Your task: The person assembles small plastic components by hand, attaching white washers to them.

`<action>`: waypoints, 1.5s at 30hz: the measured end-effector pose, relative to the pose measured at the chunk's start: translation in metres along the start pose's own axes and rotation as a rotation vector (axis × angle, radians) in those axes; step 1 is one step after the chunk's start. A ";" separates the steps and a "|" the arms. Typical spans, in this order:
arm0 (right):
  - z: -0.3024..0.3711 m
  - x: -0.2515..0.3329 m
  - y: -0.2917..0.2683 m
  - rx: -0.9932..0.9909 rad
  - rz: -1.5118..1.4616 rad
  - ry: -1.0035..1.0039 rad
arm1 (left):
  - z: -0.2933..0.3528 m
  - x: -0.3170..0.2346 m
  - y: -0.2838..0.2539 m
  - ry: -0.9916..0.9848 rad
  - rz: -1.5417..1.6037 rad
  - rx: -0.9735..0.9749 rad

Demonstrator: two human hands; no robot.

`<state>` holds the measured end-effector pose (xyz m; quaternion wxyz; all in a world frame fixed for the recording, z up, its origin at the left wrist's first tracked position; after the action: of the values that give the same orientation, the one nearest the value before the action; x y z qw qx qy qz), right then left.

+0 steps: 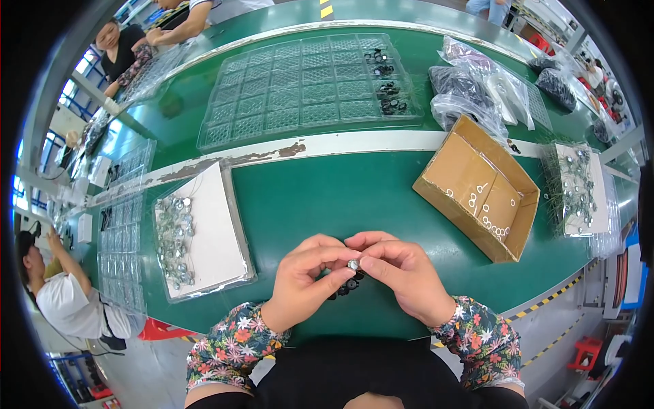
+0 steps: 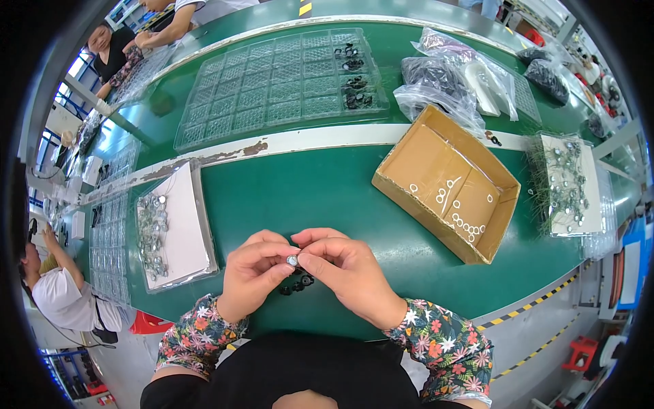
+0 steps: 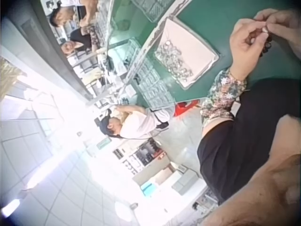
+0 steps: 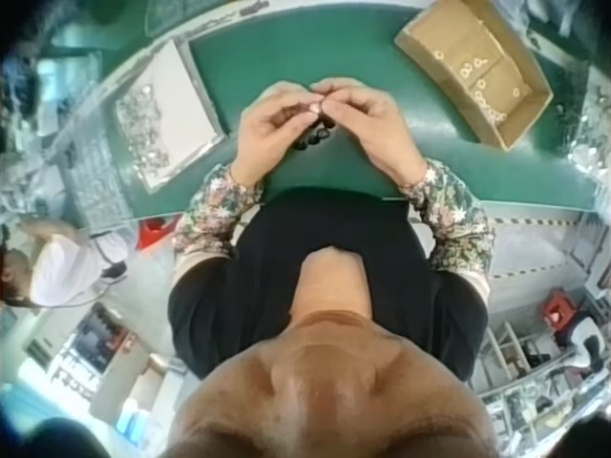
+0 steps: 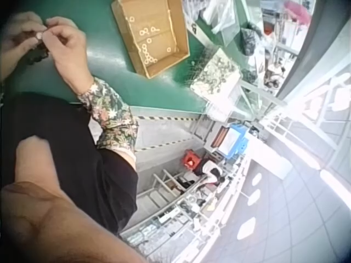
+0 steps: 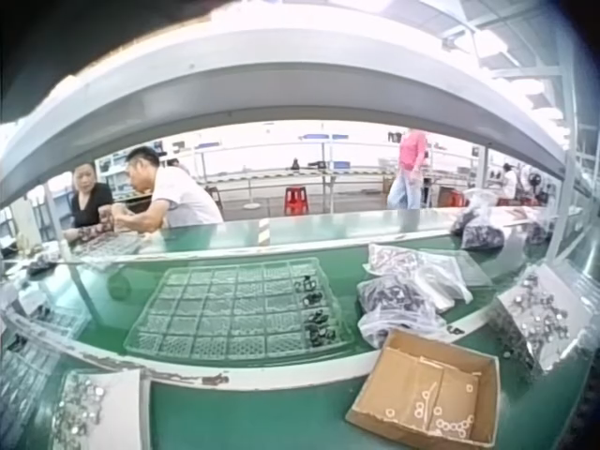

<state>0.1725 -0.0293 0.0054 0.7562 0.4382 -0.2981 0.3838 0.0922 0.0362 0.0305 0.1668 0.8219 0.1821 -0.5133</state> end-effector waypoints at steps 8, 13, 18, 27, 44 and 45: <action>0.002 -0.002 0.003 0.061 0.035 0.069 | 0.001 -0.001 -0.002 -0.009 0.012 0.002; 0.001 -0.004 0.002 0.084 -0.004 0.105 | 0.000 -0.002 -0.001 -0.013 0.022 0.003; 0.000 -0.006 0.003 0.090 -0.009 0.121 | 0.000 -0.002 -0.002 -0.008 -0.035 0.030; 0.001 -0.001 0.002 0.059 0.025 0.067 | 0.001 0.003 0.000 -0.058 0.090 -0.037; 0.003 0.001 0.001 0.039 0.032 -0.011 | 0.006 0.012 0.000 -0.107 0.275 -0.052; 0.003 0.001 0.001 0.039 0.033 -0.011 | 0.006 0.012 0.000 -0.105 0.285 -0.050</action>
<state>0.1716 -0.0316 0.0085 0.7395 0.4501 -0.3017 0.3995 0.0926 0.0352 0.0175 0.2676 0.8070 0.0674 -0.5220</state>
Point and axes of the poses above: each hand's wrist, its own z-axis away from the middle knuckle, its own y-axis out of the palm, x = y × z, the point moved 10 cm from there along -z, towards the middle knuckle, and after that the axes turned 15 degrees about y, right-handed, at the moved point
